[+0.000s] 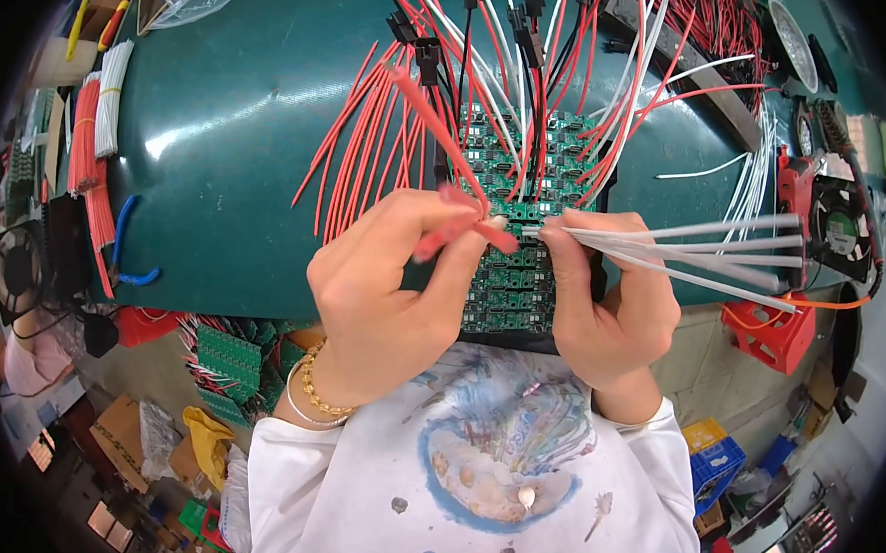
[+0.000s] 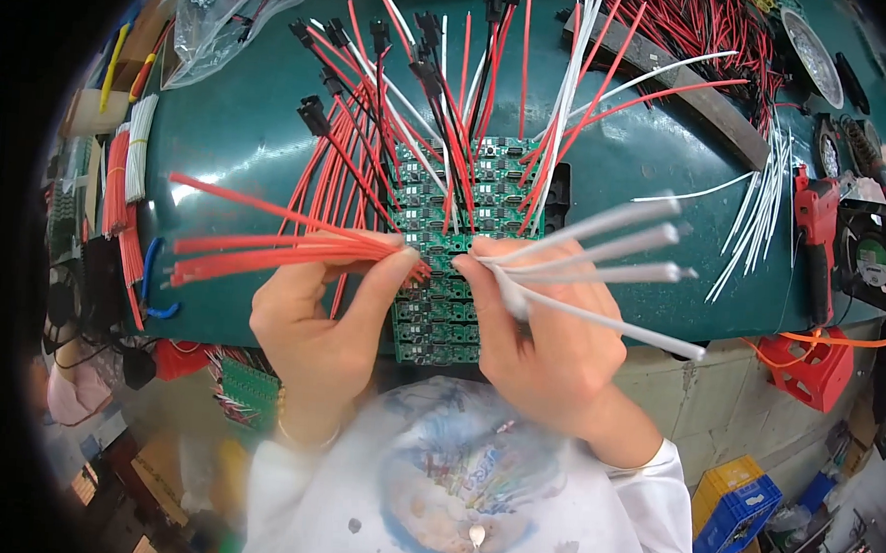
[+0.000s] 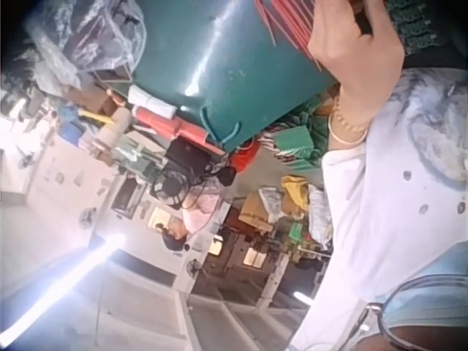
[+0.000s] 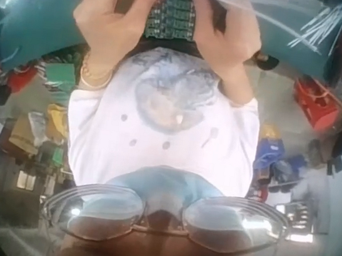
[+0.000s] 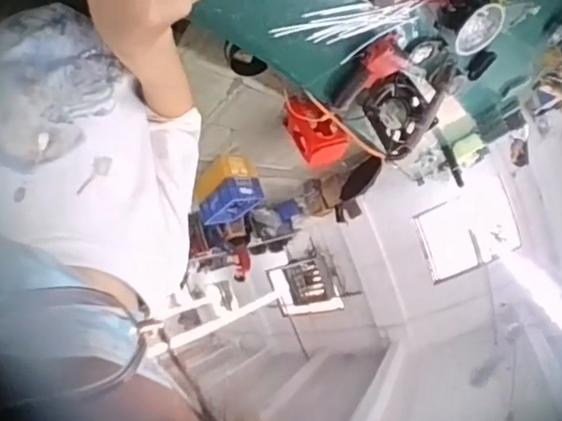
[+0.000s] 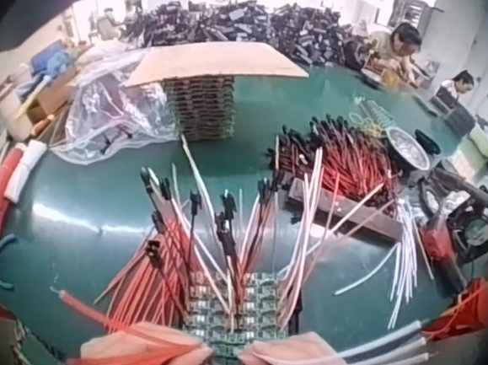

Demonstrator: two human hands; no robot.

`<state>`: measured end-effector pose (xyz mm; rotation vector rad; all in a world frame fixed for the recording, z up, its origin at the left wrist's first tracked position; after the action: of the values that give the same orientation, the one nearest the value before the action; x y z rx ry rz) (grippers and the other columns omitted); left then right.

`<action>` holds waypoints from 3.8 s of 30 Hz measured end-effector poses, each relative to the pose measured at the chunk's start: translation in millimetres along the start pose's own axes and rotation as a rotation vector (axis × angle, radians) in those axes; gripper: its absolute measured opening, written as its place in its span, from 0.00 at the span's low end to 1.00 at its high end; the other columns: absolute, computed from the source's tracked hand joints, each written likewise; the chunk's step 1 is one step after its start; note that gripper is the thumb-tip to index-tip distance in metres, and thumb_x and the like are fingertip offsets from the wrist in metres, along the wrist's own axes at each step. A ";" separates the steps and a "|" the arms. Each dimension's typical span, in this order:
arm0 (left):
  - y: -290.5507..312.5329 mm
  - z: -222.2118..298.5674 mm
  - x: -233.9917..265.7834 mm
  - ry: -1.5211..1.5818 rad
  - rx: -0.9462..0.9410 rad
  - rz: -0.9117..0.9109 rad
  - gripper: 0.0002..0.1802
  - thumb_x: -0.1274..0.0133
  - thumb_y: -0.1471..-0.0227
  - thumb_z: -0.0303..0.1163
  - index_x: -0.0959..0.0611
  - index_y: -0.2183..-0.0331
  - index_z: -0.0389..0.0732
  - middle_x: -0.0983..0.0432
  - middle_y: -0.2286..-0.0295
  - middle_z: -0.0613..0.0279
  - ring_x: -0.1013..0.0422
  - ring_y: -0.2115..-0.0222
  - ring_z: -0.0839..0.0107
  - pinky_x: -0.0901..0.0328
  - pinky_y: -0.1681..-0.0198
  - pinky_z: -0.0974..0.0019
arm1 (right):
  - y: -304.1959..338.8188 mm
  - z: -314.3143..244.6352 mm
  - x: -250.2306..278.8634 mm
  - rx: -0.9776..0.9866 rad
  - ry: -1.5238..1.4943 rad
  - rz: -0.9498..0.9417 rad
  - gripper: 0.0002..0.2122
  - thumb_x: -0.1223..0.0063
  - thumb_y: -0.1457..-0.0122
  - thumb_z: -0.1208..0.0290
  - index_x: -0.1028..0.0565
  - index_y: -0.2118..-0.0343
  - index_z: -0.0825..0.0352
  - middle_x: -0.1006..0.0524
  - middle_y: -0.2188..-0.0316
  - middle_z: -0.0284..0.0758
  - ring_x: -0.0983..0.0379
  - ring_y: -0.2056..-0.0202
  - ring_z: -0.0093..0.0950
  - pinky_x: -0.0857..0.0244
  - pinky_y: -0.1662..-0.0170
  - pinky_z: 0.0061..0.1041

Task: The person inserts wires into a circuit board panel by hand, then connects wired plugs to the boards.

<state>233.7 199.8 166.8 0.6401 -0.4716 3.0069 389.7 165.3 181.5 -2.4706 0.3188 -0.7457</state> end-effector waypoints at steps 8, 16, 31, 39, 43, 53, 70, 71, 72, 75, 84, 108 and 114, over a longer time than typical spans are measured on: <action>-0.5 9.7 -5.1 -0.074 -0.154 0.004 0.09 0.41 0.59 0.16 0.21 0.71 0.34 0.22 0.76 0.57 0.25 0.78 0.67 0.33 0.76 0.71 | 0.9 3.7 -4.5 -0.015 0.004 -0.022 0.08 0.40 0.53 0.89 0.26 0.69 0.78 0.22 0.73 0.43 0.25 0.74 0.30 0.32 0.71 0.22; 3.3 6.7 -3.8 -0.054 -0.165 0.055 0.09 0.41 0.60 0.15 0.21 0.71 0.33 0.22 0.75 0.56 0.25 0.78 0.65 0.32 0.75 0.70 | 1.0 3.6 -6.5 -0.006 0.003 -0.042 0.11 0.40 0.56 0.88 0.25 0.66 0.75 0.21 0.73 0.40 0.24 0.73 0.34 0.31 0.70 0.29; -0.4 12.8 -8.8 -0.156 -0.169 0.014 0.10 0.40 0.62 0.16 0.20 0.71 0.34 0.23 0.77 0.56 0.25 0.78 0.64 0.32 0.75 0.69 | -1.4 1.8 -6.1 0.044 0.045 -0.007 0.10 0.37 0.56 0.85 0.26 0.69 0.73 0.23 0.75 0.40 0.27 0.76 0.36 0.33 0.74 0.28; 1.0 15.8 -9.7 -0.135 -0.209 0.018 0.10 0.40 0.63 0.15 0.20 0.72 0.33 0.23 0.77 0.55 0.25 0.78 0.63 0.32 0.75 0.69 | -0.4 8.0 -7.9 0.026 0.009 -0.001 0.11 0.38 0.57 0.86 0.26 0.69 0.74 0.25 0.76 0.40 0.29 0.78 0.35 0.35 0.76 0.27; -2.8 17.8 -9.8 -0.142 -0.177 0.008 0.08 0.40 0.62 0.15 0.19 0.73 0.33 0.22 0.77 0.55 0.25 0.79 0.63 0.32 0.75 0.69 | -7.0 2.2 -7.7 0.071 -0.001 0.002 0.13 0.40 0.58 0.88 0.26 0.66 0.75 0.25 0.76 0.40 0.31 0.79 0.35 0.38 0.78 0.27; 15.9 -10.6 15.8 0.338 0.362 0.217 0.08 0.40 0.59 0.13 0.18 0.71 0.28 0.20 0.74 0.57 0.25 0.75 0.74 0.30 0.68 0.75 | -1.2 32.0 32.6 -0.283 -0.130 0.140 0.06 0.40 0.53 0.86 0.24 0.72 0.73 0.22 0.75 0.38 0.27 0.77 0.26 0.35 0.74 0.21; -6.9 19.7 -44.4 0.050 -0.012 -0.075 0.06 0.38 0.58 0.18 0.19 0.73 0.34 0.24 0.78 0.59 0.26 0.81 0.72 0.32 0.78 0.74 | 3.5 23.1 34.4 -0.059 0.089 0.110 0.08 0.39 0.56 0.87 0.25 0.72 0.74 0.22 0.75 0.40 0.25 0.75 0.34 0.32 0.72 0.26; -7.7 19.8 -45.6 0.047 -0.005 -0.083 0.06 0.38 0.58 0.18 0.20 0.73 0.33 0.24 0.78 0.59 0.26 0.81 0.73 0.32 0.78 0.74 | 3.3 22.7 34.0 -0.051 0.092 0.110 0.08 0.38 0.56 0.87 0.25 0.72 0.74 0.23 0.75 0.40 0.25 0.75 0.34 0.33 0.72 0.26; -8.8 20.2 -45.9 0.047 -0.006 -0.085 0.06 0.38 0.58 0.18 0.20 0.73 0.33 0.24 0.78 0.59 0.26 0.81 0.73 0.32 0.78 0.74 | 3.1 22.3 33.6 -0.043 0.095 0.110 0.08 0.38 0.57 0.87 0.25 0.72 0.74 0.23 0.75 0.40 0.26 0.75 0.34 0.33 0.73 0.26; -10.5 22.6 -47.4 0.013 -0.035 -0.100 0.06 0.39 0.58 0.18 0.20 0.74 0.33 0.24 0.79 0.59 0.25 0.81 0.73 0.31 0.79 0.74 | 2.7 21.2 31.1 -0.012 0.080 0.103 0.09 0.38 0.57 0.87 0.25 0.72 0.74 0.23 0.76 0.40 0.26 0.76 0.34 0.34 0.74 0.26; -9.4 24.3 -48.7 0.010 -0.074 -0.077 0.06 0.39 0.59 0.18 0.20 0.74 0.34 0.25 0.79 0.59 0.26 0.82 0.72 0.32 0.81 0.74 | 4.7 25.4 27.5 -0.024 0.064 0.112 0.10 0.38 0.57 0.87 0.27 0.71 0.73 0.25 0.76 0.39 0.30 0.78 0.33 0.37 0.77 0.25; 17.5 1.2 4.5 0.077 0.069 0.056 0.10 0.40 0.62 0.13 0.19 0.71 0.31 0.21 0.76 0.55 0.24 0.76 0.68 0.31 0.72 0.72 | 7.2 3.1 8.3 -0.127 -0.113 -0.007 0.09 0.38 0.56 0.87 0.23 0.70 0.72 0.22 0.75 0.38 0.25 0.74 0.33 0.32 0.72 0.26; 15.4 7.1 -1.1 0.024 -0.039 0.013 0.11 0.39 0.61 0.15 0.19 0.70 0.32 0.22 0.76 0.55 0.24 0.77 0.65 0.31 0.74 0.71 | 8.3 1.4 1.0 -0.033 -0.071 -0.043 0.12 0.36 0.57 0.86 0.24 0.68 0.73 0.22 0.75 0.38 0.25 0.75 0.33 0.33 0.73 0.25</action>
<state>236.1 183.0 168.2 0.5999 -0.5335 3.0053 390.7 158.5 176.4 -2.5354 0.2547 -0.6736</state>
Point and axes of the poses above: each hand's wrist, its own y-axis away from the middle knuckle, its own x-axis out of the back of the hand, z = x × y, the point moved 9 cm from there along -y, towards the middle knuckle
